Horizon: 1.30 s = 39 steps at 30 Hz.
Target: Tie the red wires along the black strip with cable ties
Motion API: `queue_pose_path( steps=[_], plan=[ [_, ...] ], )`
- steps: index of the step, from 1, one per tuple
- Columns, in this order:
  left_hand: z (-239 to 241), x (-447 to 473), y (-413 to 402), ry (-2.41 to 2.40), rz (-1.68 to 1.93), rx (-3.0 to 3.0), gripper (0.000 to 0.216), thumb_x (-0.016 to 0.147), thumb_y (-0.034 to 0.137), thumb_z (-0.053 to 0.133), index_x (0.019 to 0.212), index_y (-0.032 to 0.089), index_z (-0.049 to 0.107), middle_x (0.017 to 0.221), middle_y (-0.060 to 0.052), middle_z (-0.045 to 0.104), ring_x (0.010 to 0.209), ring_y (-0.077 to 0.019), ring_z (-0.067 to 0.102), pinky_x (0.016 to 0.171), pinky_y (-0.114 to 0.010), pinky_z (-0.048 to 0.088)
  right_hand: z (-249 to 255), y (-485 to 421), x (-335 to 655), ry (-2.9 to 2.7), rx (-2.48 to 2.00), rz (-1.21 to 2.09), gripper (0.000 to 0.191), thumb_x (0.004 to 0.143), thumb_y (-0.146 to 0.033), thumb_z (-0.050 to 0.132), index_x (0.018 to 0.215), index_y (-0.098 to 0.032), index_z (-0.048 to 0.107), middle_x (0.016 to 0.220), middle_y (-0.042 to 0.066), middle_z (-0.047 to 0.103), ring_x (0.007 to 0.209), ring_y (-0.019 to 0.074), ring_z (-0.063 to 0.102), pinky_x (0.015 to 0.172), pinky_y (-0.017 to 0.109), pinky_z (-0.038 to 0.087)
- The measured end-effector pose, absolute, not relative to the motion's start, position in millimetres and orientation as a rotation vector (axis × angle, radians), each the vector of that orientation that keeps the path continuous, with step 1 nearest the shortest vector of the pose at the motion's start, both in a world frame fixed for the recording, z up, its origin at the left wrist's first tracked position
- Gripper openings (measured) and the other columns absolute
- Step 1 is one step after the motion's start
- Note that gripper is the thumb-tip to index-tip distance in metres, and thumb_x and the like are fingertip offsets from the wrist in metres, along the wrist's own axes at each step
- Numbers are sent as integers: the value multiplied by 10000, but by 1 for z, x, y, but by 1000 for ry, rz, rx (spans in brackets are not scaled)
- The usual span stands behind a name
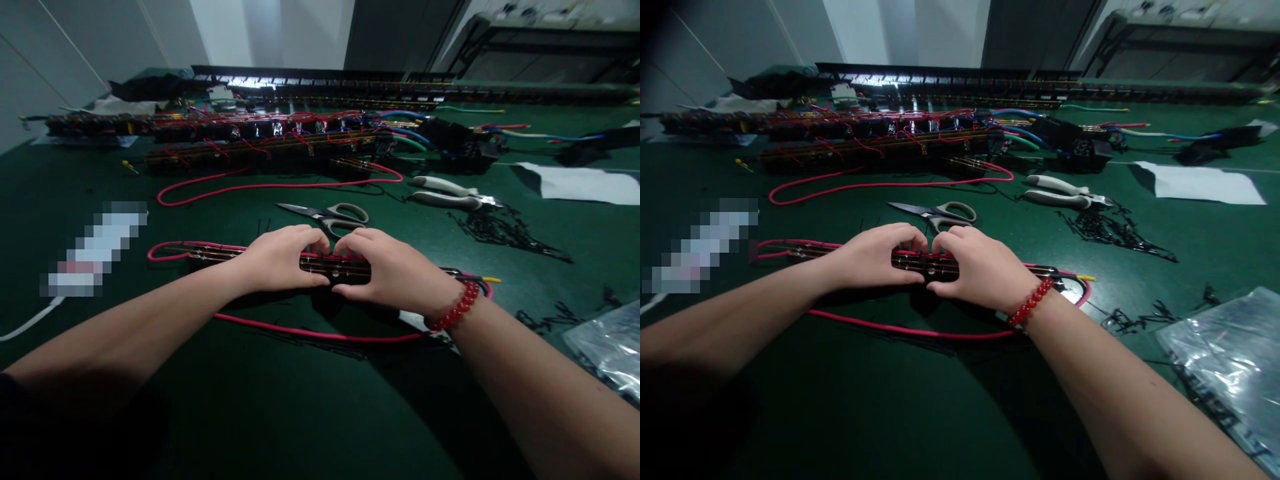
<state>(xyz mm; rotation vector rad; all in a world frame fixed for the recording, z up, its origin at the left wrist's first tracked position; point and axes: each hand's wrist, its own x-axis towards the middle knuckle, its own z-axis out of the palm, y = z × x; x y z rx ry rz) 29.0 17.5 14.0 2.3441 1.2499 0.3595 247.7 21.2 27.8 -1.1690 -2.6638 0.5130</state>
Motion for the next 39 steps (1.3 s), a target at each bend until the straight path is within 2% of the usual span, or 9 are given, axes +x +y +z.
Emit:
queue_pose_path(
  steps=[6, 16, 21, 31, 39],
  plan=[
    [14, 30, 17, 1263, 360, 2359, 300, 751, 389, 686, 1000, 238, 612, 1015, -14, 651, 944, -221, 609, 779, -347, 460, 24, 29, 253, -2663, -1164, 547, 327, 701, -398, 776, 931, -222, 624, 1001, 48, 664, 909, 223, 610, 733, 326, 484],
    [17, 26, 16, 1296, 337, 2477, 347, 809, 495, 657, 1025, 225, 625, 1048, -50, 627, 974, -249, 588, 832, -376, 459, 18, 24, 251, -2591, -1125, 474, 285, 754, -376, 736, 978, -211, 675, 1013, 67, 671, 952, 239, 612, 792, 358, 504],
    [17, 26, 15, 1285, 364, 2662, 367, 827, 513, 650, 1029, 206, 641, 1049, -70, 633, 1007, -263, 569, 885, -396, 408, 15, 24, 249, -2546, -1096, 474, 271, 762, -336, 740, 997, -207, 697, 1033, 79, 684, 1002, 253, 611, 862, 388, 504],
    [12, 24, 13, 1299, 411, 2771, 366, 856, 538, 627, 1064, 240, 666, 1060, -66, 648, 1038, -259, 540, 1009, -471, 254, 12, 23, 247, -2493, -1038, 465, 278, 746, -307, 754, 997, -197, 709, 1028, 96, 686, 998, 260, 620, 875, 410, 518],
    [12, 26, 11, 1301, 415, 2865, 371, 877, 556, 587, 1033, 233, 678, 1037, -74, 666, 1057, -274, 539, 1059, -533, 209, 17, 24, 245, -2597, -1051, 500, 321, 766, -294, 722, 1063, -190, 660, 1067, 96, 683, 1037, 261, 617, 888, 395, 505]
  ],
)
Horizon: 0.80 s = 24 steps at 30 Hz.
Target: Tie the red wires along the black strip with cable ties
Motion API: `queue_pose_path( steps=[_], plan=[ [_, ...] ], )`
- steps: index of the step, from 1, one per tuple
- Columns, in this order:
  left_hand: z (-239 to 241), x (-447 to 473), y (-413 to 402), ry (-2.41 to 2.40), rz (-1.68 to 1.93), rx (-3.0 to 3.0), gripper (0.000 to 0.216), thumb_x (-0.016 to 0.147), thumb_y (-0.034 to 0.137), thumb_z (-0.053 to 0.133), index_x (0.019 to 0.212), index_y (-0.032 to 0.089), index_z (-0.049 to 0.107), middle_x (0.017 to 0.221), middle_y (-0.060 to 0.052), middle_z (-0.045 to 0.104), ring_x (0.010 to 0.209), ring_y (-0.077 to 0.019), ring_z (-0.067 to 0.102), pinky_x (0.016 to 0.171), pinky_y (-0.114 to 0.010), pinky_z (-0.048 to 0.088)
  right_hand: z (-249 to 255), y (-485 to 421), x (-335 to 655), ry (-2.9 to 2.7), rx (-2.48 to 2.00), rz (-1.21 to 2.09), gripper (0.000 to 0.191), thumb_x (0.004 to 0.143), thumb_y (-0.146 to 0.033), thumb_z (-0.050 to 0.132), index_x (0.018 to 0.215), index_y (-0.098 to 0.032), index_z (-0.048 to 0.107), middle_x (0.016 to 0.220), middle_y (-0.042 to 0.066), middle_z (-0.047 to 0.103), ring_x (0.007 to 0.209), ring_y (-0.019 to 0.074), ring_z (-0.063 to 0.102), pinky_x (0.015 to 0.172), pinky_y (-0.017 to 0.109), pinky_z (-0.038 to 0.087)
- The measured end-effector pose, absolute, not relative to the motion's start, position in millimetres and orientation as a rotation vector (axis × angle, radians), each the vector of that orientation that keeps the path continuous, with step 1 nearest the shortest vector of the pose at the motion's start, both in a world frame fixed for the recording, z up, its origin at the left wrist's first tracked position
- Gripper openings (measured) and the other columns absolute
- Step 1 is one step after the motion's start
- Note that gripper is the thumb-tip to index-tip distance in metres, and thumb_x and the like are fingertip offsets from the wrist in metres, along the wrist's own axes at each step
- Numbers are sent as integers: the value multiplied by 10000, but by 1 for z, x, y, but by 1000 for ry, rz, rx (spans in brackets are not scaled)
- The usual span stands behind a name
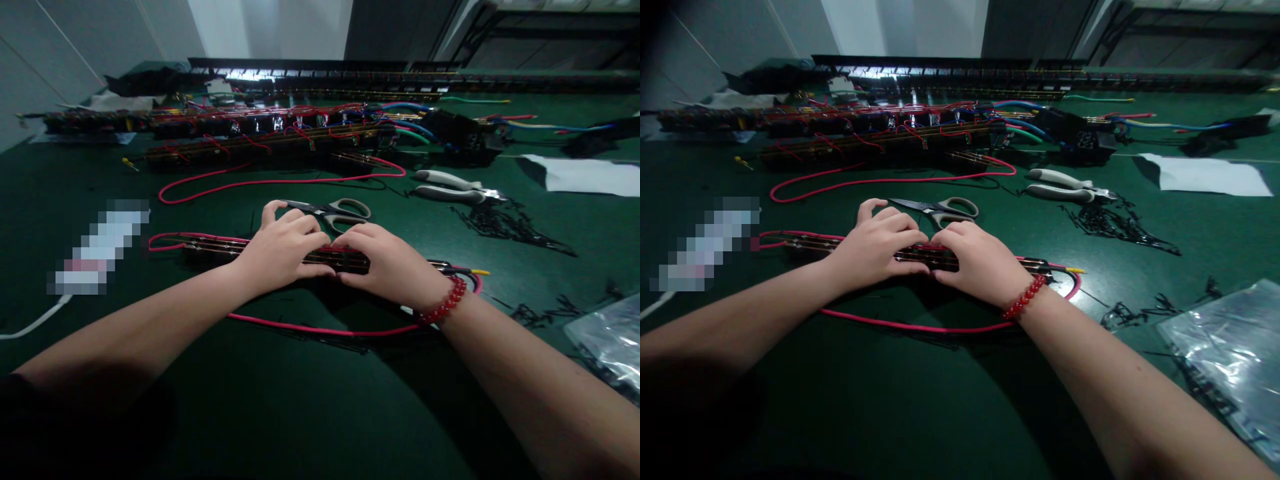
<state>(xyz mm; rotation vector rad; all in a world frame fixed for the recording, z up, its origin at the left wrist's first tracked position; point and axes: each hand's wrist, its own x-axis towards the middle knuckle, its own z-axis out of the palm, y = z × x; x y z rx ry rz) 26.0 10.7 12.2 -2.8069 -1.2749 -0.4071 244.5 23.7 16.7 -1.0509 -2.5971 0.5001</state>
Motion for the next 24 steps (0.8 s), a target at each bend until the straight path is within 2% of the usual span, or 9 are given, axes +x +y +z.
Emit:
queue_pose_path(
  steps=[3, 7, 15, 24],
  plan=[
    [11, 26, 12, -1227, -406, -2853, 381, 902, 554, 548, 1023, 215, 672, 1020, -71, 669, 1009, -249, 561, 1043, -497, 246, 29, 29, 253, -2706, -1167, 628, 429, 712, -328, 764, 1106, -224, 627, 1067, 59, 696, 960, 248, 646, 802, 372, 513],
    [10, 26, 14, -1213, -407, -2902, 401, 906, 555, 538, 1054, 203, 657, 1043, -75, 663, 969, -234, 573, 987, -453, 295, 42, 35, 269, -2741, -1303, 751, 344, 681, -340, 777, 974, -244, 626, 924, 19, 709, 783, 214, 654, 637, 318, 483],
    [10, 26, 15, -1164, -364, -2944, 420, 908, 528, 545, 1136, 187, 634, 1075, -88, 630, 961, -246, 560, 842, -369, 401, 44, 41, 280, -2785, -1307, 717, 337, 669, -346, 789, 945, -249, 620, 957, 20, 691, 822, 222, 642, 677, 331, 481],
    [9, 27, 14, -1207, -350, -2967, 406, 918, 517, 536, 1173, 212, 622, 1100, -84, 614, 980, -233, 551, 825, -344, 442, 46, 40, 279, -2823, -1274, 607, 270, 686, -370, 781, 887, -243, 653, 904, 25, 685, 757, 204, 622, 616, 308, 444]
  ],
)
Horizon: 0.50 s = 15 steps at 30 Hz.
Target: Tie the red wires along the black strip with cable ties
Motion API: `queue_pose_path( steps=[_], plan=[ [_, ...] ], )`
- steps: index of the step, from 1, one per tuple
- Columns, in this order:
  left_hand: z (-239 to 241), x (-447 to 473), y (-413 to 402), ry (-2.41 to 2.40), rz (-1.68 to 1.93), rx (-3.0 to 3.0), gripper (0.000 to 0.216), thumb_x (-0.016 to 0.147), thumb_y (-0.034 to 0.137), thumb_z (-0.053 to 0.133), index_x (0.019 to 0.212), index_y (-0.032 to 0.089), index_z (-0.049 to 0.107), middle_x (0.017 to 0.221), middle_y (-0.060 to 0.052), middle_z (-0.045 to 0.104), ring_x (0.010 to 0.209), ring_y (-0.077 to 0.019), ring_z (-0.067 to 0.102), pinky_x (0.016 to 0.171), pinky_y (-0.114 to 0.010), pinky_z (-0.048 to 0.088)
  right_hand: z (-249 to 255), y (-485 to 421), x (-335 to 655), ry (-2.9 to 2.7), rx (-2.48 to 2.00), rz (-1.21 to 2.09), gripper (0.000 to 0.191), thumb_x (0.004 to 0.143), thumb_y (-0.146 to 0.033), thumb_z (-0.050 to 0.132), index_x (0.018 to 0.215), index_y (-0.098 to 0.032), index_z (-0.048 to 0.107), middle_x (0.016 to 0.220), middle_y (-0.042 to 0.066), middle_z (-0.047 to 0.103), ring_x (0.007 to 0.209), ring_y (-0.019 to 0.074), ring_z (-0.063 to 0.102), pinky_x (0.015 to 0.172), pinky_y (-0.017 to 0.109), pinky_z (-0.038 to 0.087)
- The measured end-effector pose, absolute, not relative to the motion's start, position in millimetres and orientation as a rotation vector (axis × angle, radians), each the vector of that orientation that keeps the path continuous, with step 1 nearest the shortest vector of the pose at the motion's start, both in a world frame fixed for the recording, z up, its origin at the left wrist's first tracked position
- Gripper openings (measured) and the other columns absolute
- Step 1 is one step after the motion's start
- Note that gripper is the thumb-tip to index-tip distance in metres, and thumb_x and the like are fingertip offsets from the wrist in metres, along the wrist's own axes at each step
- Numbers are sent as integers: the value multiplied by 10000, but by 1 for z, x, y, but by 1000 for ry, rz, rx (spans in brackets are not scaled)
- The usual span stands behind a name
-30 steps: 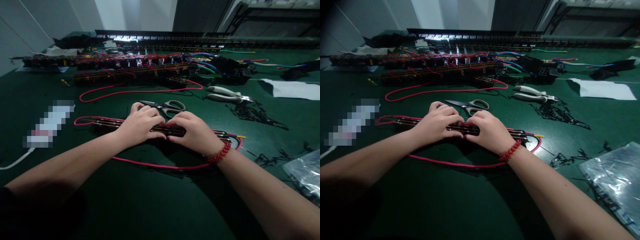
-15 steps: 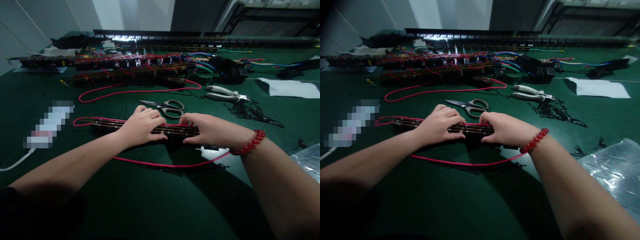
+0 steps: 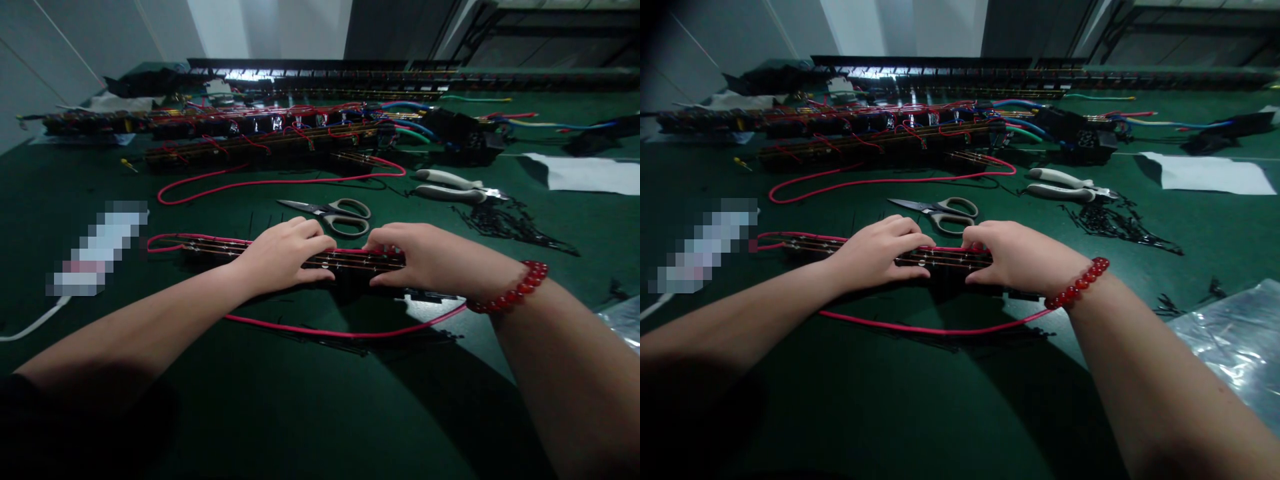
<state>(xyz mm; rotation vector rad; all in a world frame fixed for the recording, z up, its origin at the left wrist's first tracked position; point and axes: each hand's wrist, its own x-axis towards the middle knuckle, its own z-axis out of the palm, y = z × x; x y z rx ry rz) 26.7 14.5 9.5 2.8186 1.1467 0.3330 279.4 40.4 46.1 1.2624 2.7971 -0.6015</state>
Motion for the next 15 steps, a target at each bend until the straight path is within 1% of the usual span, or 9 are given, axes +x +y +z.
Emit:
queue_pose_path(
  steps=[4, 8, 15],
  plan=[
    [9, 27, 15, 1142, 333, 2811, 417, 914, 520, 543, 1188, 215, 618, 1093, -81, 610, 971, -231, 548, 816, -345, 446, 50, 37, 277, 2768, 1262, -514, 236, 715, -389, 754, 860, -230, 657, 891, 29, 659, 737, 190, 597, 584, 291, 401],
    [8, 26, 15, 1142, 329, 2798, 420, 908, 525, 552, 1193, 225, 621, 1089, -76, 610, 965, -228, 544, 810, -343, 448, 55, 34, 274, 2738, 1244, -409, 218, 756, -404, 707, 862, -220, 656, 914, 34, 641, 759, 187, 580, 568, 274, 355],
    [9, 27, 15, 1169, 346, 2736, 406, 902, 511, 564, 1195, 238, 631, 1086, -73, 611, 971, -225, 541, 809, -342, 443, 58, 29, 271, 2717, 1256, -371, 190, 771, -381, 678, 848, -208, 658, 899, 34, 641, 763, 179, 564, 568, 265, 329]
  ],
)
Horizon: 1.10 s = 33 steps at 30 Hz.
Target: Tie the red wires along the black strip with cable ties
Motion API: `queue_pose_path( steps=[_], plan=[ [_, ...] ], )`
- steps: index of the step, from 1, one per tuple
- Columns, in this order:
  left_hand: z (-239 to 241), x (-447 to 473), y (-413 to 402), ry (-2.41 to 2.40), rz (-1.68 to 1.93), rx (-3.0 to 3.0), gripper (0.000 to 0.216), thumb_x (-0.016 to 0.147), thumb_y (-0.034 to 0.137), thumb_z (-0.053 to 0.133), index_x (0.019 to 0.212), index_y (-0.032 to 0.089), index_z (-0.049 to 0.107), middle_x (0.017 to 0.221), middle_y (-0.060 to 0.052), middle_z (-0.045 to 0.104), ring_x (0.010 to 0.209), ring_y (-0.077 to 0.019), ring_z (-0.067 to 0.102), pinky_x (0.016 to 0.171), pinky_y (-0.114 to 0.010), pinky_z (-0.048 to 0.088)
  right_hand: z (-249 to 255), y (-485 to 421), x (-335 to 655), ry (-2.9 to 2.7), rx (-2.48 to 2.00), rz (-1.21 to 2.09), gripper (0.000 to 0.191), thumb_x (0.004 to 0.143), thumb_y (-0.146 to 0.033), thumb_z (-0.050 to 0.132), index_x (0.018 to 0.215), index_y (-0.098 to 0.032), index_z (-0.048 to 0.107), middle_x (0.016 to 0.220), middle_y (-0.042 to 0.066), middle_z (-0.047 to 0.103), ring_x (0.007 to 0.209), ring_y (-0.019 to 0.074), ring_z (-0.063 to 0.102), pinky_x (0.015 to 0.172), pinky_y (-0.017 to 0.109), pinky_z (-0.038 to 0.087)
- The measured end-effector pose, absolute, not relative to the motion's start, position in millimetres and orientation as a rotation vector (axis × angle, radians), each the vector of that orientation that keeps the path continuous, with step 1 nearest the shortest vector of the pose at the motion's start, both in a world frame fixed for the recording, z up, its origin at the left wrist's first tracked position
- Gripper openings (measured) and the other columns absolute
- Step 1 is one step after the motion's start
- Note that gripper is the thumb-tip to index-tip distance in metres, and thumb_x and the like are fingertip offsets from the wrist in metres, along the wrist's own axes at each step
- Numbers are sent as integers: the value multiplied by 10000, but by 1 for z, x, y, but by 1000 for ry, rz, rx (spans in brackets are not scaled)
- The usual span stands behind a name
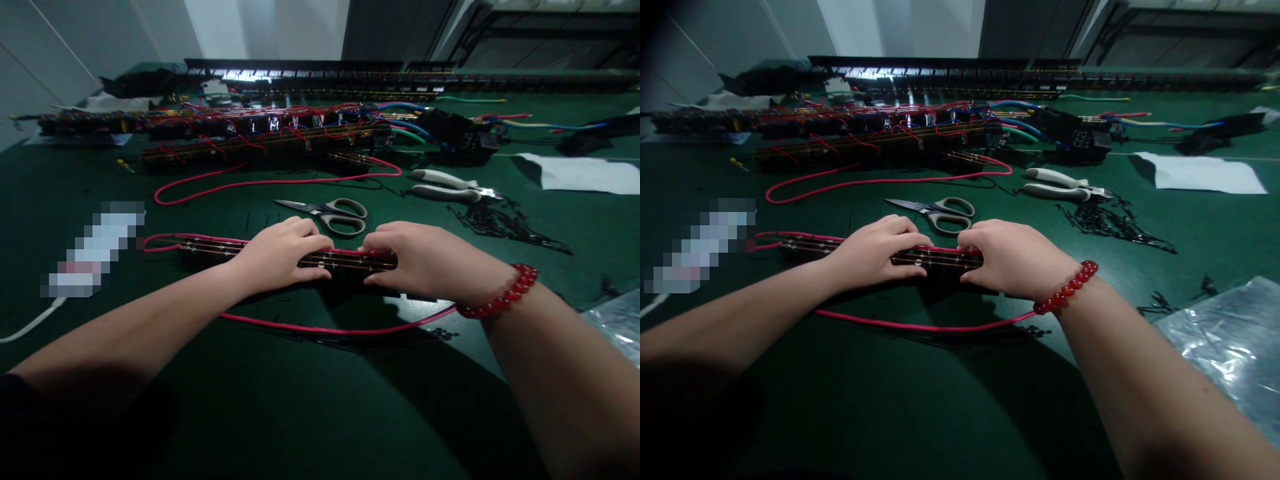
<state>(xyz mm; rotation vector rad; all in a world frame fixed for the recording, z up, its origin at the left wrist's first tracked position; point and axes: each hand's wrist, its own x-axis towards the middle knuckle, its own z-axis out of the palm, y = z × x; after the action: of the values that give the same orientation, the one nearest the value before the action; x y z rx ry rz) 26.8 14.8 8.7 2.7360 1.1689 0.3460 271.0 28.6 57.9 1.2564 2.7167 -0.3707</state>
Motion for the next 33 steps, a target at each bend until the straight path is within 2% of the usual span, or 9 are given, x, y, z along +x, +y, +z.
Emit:
queue_pose_path(
  steps=[10, 14, 20, 25, 30, 33],
  plan=[
    [9, 26, 15, 1183, 369, 2722, 396, 885, 520, 589, 1163, 245, 649, 1093, -61, 622, 978, -228, 551, 800, -345, 445, 59, 26, 266, 2697, 1261, -367, 179, 780, -356, 652, 844, -190, 669, 867, 45, 643, 739, 176, 560, 574, 273, 349],
    [8, 27, 16, 1117, 373, 2787, 396, 909, 513, 558, 1163, 218, 632, 1154, -66, 624, 999, -226, 547, 842, -353, 444, 60, 25, 266, 2685, 1257, -319, 179, 788, -357, 652, 856, -193, 671, 879, 47, 653, 751, 181, 575, 576, 273, 362],
    [8, 26, 16, 1106, 366, 2816, 385, 914, 500, 560, 1158, 209, 626, 1114, -68, 637, 991, -231, 544, 847, -357, 442, 60, 20, 262, 2691, 1228, -180, 154, 804, -327, 653, 881, -195, 670, 917, 55, 671, 771, 193, 601, 582, 279, 392],
    [6, 26, 16, 1103, 368, 2801, 399, 912, 509, 558, 1175, 216, 626, 1099, -65, 635, 985, -232, 546, 861, -364, 442, 60, 10, 259, 2648, 1255, -37, 226, 821, -303, 674, 1003, -169, 657, 986, 88, 682, 836, 233, 627, 650, 319, 453],
    [5, 25, 17, 1136, 372, 2789, 353, 896, 447, 598, 1168, 228, 640, 1071, -64, 629, 968, -232, 546, 847, -358, 442, 63, -5, 251, 2875, 1107, 11, 330, 829, -307, 695, 1122, -169, 630, 1168, 119, 657, 1048, 287, 608, 819, 389, 488],
    [5, 25, 17, 1119, 385, 2780, 360, 909, 455, 573, 1174, 221, 642, 1074, -66, 632, 979, -231, 547, 857, -356, 440, 68, -20, 240, 2952, 926, -94, 171, 857, -256, 653, 1007, -176, 665, 1037, 95, 707, 918, 245, 647, 784, 364, 486]
  ],
)
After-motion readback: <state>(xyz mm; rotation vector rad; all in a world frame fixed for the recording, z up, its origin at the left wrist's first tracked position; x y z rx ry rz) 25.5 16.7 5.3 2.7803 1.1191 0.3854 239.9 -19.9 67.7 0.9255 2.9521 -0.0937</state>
